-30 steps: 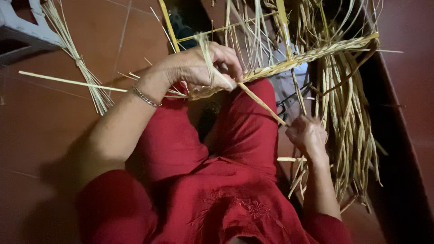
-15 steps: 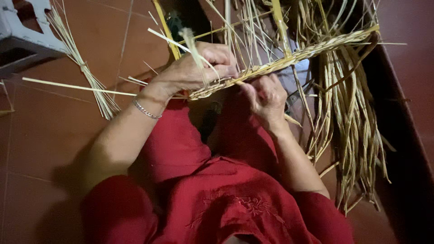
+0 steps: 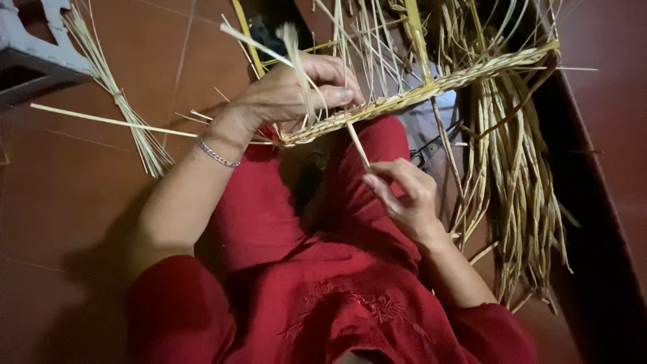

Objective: The person sits on the floor weaving dried palm and seagrass strips around a bamboo frame to form a basket. They tuck and tighten strips along the woven side panel, rotate the frame, and bend and secure flat strips around the rim, working the ends in by hand.

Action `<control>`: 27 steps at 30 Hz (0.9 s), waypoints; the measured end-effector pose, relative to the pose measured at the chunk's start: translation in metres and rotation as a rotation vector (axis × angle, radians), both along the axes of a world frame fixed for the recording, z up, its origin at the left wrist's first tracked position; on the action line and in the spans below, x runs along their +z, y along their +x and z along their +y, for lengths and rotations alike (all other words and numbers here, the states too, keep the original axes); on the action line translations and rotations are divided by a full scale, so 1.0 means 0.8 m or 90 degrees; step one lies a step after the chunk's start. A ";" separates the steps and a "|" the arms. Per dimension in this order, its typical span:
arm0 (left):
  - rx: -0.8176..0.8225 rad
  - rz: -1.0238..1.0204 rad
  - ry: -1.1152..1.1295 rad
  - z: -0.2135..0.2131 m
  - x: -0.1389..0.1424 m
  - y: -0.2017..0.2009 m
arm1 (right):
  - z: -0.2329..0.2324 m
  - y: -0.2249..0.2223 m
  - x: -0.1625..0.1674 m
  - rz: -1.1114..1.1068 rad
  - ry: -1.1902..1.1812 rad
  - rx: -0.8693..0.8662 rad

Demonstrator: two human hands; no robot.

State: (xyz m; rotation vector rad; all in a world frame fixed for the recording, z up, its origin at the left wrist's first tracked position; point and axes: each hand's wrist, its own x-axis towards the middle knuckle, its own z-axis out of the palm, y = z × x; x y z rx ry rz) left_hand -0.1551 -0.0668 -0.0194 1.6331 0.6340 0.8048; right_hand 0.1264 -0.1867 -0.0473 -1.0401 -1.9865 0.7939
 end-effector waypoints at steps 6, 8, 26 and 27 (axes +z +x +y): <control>-0.069 -0.222 -0.210 -0.005 0.008 -0.005 | 0.001 0.023 0.037 0.303 -0.356 0.142; -0.025 -0.251 -0.234 -0.006 0.006 0.001 | 0.007 0.023 0.039 0.366 -0.347 0.168; 0.340 0.134 0.212 -0.045 -0.003 0.009 | 0.031 0.002 0.038 0.270 -0.034 0.183; 0.337 0.139 0.226 -0.043 -0.006 0.010 | 0.031 0.002 0.040 0.234 -0.010 0.194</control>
